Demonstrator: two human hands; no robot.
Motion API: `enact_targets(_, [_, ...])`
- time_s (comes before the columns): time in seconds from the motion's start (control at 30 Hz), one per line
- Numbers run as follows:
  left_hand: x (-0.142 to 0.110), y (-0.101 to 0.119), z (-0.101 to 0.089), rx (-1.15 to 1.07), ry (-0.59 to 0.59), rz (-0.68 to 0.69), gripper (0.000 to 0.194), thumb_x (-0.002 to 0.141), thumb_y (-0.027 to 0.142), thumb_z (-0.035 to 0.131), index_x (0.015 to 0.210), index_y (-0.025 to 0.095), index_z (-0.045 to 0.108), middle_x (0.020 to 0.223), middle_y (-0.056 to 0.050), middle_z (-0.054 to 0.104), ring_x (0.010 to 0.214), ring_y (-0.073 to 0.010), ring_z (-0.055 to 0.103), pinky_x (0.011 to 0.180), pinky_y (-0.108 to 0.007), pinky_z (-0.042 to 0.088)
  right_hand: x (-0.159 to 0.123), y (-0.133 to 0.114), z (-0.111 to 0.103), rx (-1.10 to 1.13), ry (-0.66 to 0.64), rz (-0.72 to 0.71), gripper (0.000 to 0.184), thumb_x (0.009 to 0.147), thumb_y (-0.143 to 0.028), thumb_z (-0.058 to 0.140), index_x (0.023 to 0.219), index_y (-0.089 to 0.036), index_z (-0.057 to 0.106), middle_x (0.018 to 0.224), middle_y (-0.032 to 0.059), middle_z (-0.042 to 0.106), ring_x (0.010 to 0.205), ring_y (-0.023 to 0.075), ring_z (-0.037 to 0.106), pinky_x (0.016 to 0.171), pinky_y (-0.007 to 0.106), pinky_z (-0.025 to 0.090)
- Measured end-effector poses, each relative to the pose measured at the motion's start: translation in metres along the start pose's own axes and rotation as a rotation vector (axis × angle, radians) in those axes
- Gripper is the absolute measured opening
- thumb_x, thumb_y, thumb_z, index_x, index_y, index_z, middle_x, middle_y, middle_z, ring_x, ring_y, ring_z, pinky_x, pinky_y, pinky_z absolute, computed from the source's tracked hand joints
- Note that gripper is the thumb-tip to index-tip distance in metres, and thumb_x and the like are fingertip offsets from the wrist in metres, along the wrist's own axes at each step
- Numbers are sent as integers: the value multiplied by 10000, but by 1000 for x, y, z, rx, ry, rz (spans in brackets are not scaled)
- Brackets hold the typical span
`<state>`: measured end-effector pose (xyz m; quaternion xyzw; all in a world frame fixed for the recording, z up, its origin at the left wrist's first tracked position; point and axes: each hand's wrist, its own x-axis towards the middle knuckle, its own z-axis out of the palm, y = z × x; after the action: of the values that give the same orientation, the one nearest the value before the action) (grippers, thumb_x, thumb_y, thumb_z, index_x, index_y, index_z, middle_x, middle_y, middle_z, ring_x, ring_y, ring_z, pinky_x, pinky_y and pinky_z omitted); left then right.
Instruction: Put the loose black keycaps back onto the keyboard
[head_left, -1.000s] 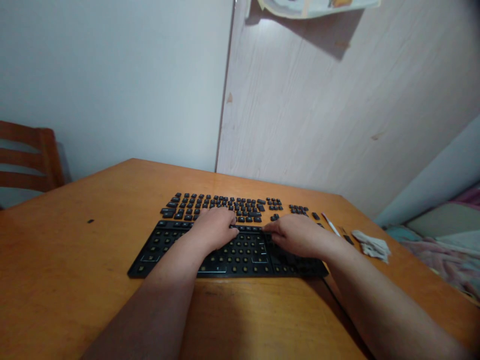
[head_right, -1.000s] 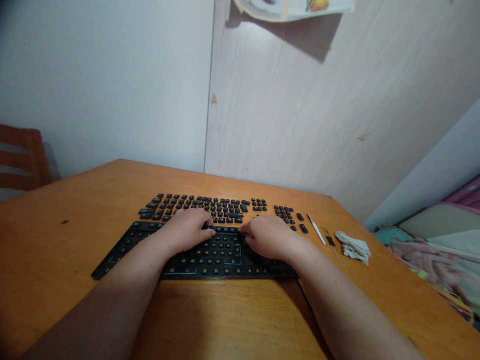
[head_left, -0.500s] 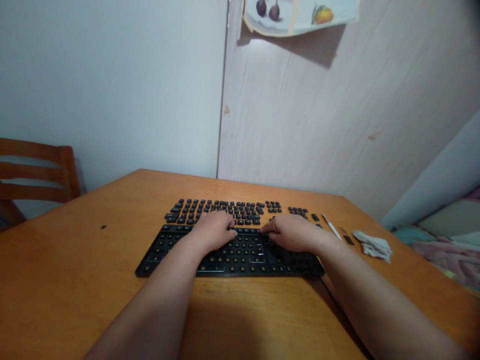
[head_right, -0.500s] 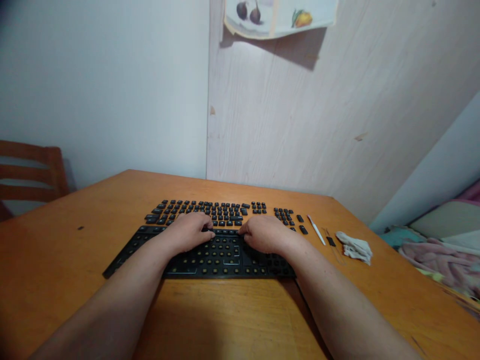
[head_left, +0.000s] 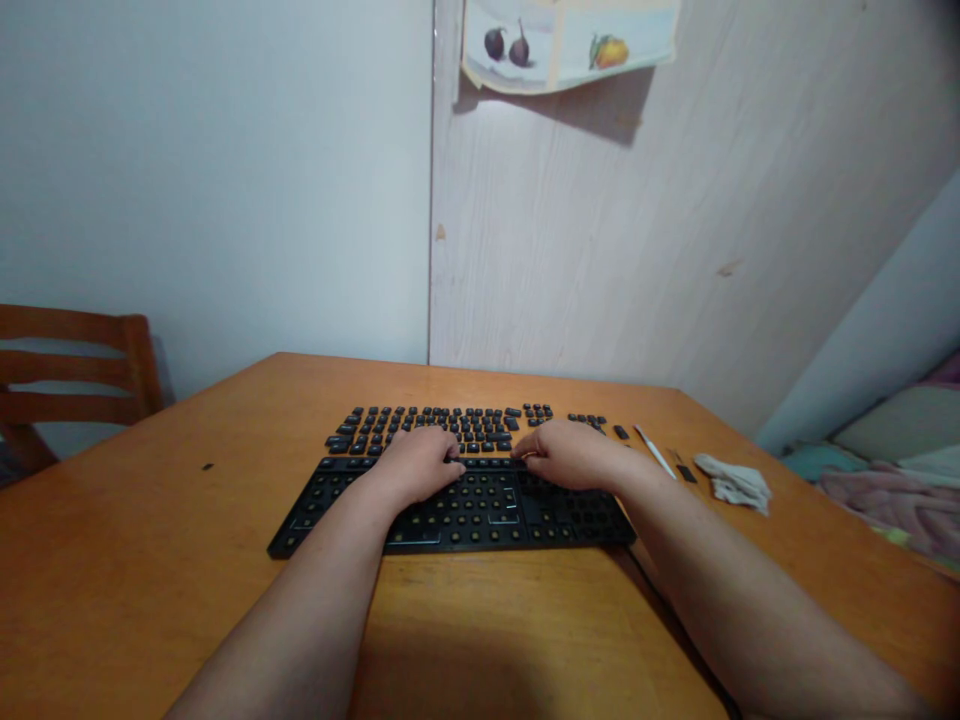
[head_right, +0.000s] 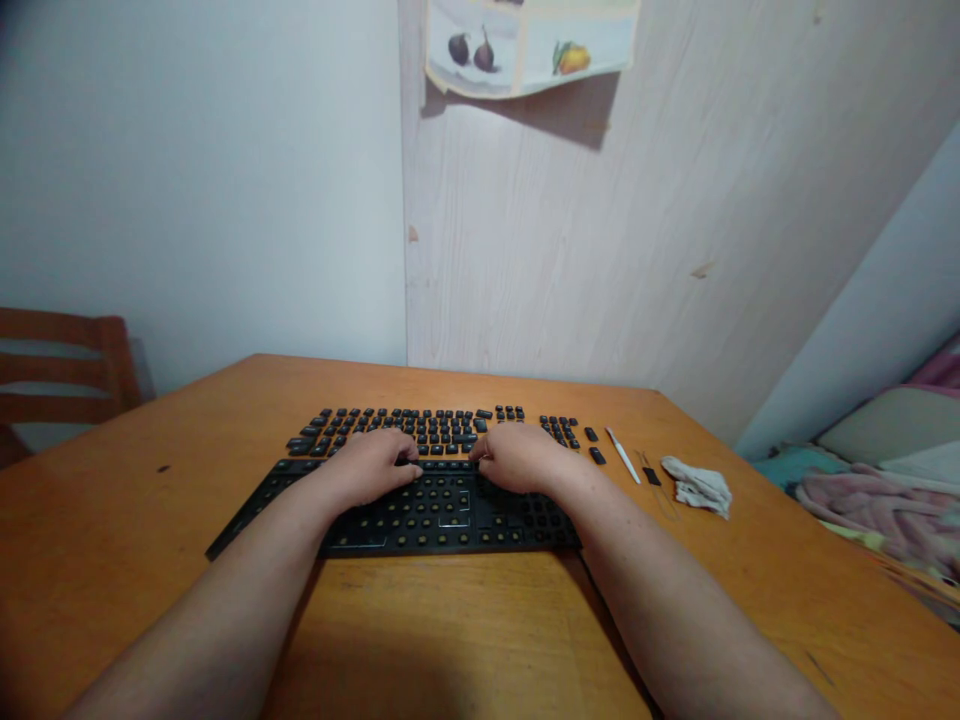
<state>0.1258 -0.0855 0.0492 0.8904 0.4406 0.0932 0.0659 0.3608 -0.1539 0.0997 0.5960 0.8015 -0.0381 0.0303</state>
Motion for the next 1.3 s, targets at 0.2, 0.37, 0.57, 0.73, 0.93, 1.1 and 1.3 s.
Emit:
enact_targets(0.2, [-1, 1, -3, 3, -14, 9, 228, 825, 421, 573, 881, 234, 690, 978, -53, 708, 925, -240, 635, 764, -337, 436, -3, 25, -14, 145, 239, 117, 345, 900, -316, 518, 1142, -244, 752, 1031, 63, 772, 882, 211, 681, 705, 288, 458])
enact_targets(0.37, [-2, 3, -6, 8, -19, 11, 225, 834, 421, 569, 879, 234, 687, 973, -50, 708, 917, -240, 636, 754, -336, 435, 8, 47, -23, 160, 263, 228, 299, 880, -335, 559, 1082, -240, 758, 899, 58, 765, 742, 185, 656, 627, 280, 417])
enact_targets(0.57, [-3, 2, -6, -3, -3, 6, 209, 828, 401, 570, 897, 236, 679, 984, -49, 708, 930, -247, 636, 757, -343, 424, 46, 82, -21, 50, 235, 323, 265, 851, -295, 594, 1039, -236, 772, 1051, 82, 757, 924, 224, 664, 751, 292, 448])
enact_targets(0.73, [-2, 0, -4, -23, -7, 16, 197, 833, 402, 567, 864, 238, 670, 957, -44, 709, 927, -253, 636, 742, -345, 408, 77, 97, -13, 35, 170, 343, 256, 822, -252, 625, 1021, -234, 785, 1038, 75, 763, 961, 219, 669, 783, 278, 454])
enact_targets(0.93, [-3, 0, -4, -47, -18, 8, 199, 837, 393, 568, 904, 244, 681, 1001, -45, 709, 969, -249, 634, 770, -343, 409, 108, 101, -2, 12, 84, 343, 273, 798, -257, 666, 1043, -248, 786, 1044, 65, 763, 952, 209, 676, 749, 258, 458])
enact_targets(1.1, [-4, 2, -5, -50, -26, -8, 198, 833, 396, 576, 896, 243, 684, 1013, -45, 708, 1000, -261, 630, 805, -359, 416, 123, 105, 5, -15, 32, 338, 286, 799, -290, 690, 1067, -251, 783, 1085, 72, 757, 998, 222, 672, 766, 259, 464])
enact_targets(1.3, [-4, 4, -6, -57, -30, -13, 198, 835, 387, 571, 896, 240, 690, 1016, -49, 709, 1015, -268, 629, 817, -366, 422, 131, 111, 8, -39, -3, 325, 282, 800, -314, 700, 1063, -259, 788, 1123, 75, 751, 1025, 229, 670, 791, 265, 471])
